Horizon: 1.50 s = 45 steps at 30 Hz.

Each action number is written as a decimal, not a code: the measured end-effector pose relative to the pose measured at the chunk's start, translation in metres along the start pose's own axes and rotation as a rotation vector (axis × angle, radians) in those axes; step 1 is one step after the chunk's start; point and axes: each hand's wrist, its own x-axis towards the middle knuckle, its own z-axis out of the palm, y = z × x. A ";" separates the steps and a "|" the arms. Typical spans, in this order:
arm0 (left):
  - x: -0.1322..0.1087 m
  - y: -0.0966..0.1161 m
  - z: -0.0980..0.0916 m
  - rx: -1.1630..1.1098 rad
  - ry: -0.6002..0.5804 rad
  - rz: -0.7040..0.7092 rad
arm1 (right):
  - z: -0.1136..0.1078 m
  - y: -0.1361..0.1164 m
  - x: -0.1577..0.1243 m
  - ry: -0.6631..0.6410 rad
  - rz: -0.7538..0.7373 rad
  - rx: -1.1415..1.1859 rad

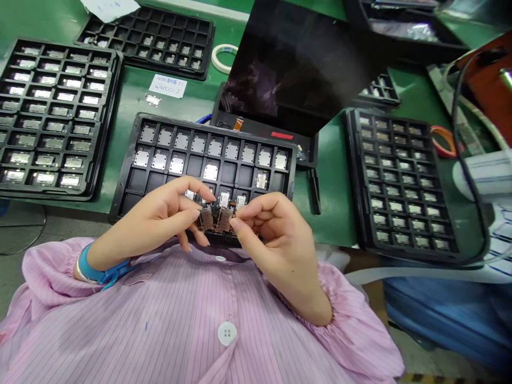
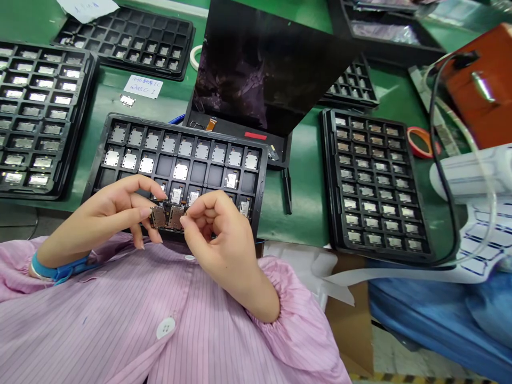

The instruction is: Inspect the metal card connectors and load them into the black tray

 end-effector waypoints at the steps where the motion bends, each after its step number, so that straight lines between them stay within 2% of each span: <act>1: 0.000 0.000 0.000 0.003 -0.001 0.000 | 0.000 0.001 0.000 -0.006 -0.004 -0.007; 16: 0.004 0.004 0.004 0.033 0.027 -0.017 | 0.000 0.004 0.004 -0.082 -0.007 -0.004; 32: 0.005 -0.002 0.001 0.066 0.016 -0.012 | 0.006 0.000 0.004 -0.057 0.012 -0.015; 35: -0.001 0.000 -0.003 0.122 0.088 0.005 | -0.010 0.002 0.010 0.031 -0.021 -0.078; 38: -0.011 0.005 -0.015 0.255 0.366 0.067 | -0.047 0.012 0.027 0.309 -0.076 -0.276; 40: -0.016 0.007 -0.029 0.345 0.546 0.074 | -0.075 0.021 0.041 0.402 -0.074 -0.455; 42: -0.019 0.006 -0.042 0.427 0.595 0.028 | -0.095 0.032 0.053 0.348 -0.015 -0.577; 45: -0.023 0.003 -0.057 0.588 0.565 -0.061 | -0.103 0.046 0.062 0.227 0.071 -0.659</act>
